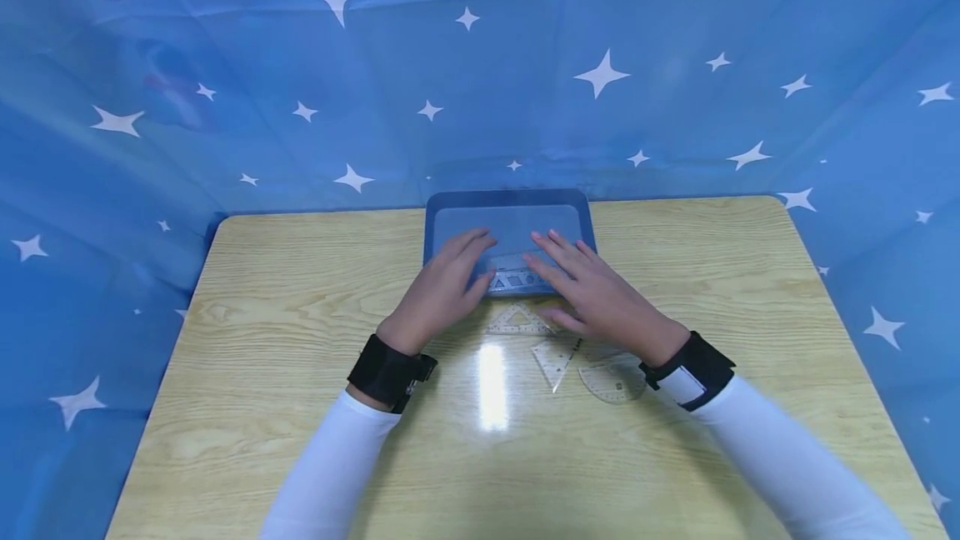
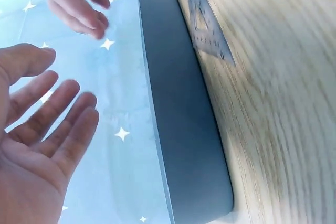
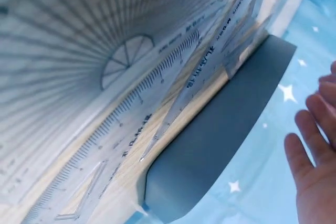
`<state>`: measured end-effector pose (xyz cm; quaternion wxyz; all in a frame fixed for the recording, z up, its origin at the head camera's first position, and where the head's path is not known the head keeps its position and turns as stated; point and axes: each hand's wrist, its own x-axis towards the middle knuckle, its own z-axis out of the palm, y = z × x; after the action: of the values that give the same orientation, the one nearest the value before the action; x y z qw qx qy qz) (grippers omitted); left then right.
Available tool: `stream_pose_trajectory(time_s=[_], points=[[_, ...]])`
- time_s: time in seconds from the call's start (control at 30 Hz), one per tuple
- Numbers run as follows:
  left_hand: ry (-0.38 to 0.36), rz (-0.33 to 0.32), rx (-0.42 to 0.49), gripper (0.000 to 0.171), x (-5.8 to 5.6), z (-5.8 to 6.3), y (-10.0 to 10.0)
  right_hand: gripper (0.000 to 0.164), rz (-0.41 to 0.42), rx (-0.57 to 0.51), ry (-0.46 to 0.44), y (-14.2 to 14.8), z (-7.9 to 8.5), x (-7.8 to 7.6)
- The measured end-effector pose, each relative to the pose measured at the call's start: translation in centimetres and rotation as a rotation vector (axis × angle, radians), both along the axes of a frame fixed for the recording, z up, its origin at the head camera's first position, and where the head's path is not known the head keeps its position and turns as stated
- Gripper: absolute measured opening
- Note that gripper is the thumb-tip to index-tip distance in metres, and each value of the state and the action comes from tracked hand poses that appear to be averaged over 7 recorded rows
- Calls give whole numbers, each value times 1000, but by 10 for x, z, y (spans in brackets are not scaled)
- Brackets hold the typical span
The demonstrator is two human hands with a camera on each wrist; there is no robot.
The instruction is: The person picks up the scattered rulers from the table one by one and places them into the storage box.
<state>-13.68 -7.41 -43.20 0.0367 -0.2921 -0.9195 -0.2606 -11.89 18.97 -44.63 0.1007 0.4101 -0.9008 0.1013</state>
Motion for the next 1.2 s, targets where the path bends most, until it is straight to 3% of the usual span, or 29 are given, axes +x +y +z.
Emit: stream_pose_trajectory(time_s=[0.17,0.33,0.57,0.7,0.87,0.93,1.07,1.2], points=[[71,-38,46,42,10,-8,-1,71,88,-67,19,-5,-11,14],[93,-106,196,33,22,-16,1,48,187,-185,64,-12,-22,26],[91,-165,284,19,38,-19,2,40,189,-145,18,-15,-27,35],[4,-197,227,15,45,-22,2,34,177,-79,-19,-16,-33,38],[-205,-220,136,23,50,-29,2,34,101,32,-54,-15,-41,42],[-254,-208,89,26,50,-34,3,34,75,74,-69,-15,-44,43],[-262,-190,11,30,50,-45,5,35,53,127,-72,-14,-46,45],[-260,-158,28,33,50,-52,8,37,47,123,-56,-14,-46,46]])
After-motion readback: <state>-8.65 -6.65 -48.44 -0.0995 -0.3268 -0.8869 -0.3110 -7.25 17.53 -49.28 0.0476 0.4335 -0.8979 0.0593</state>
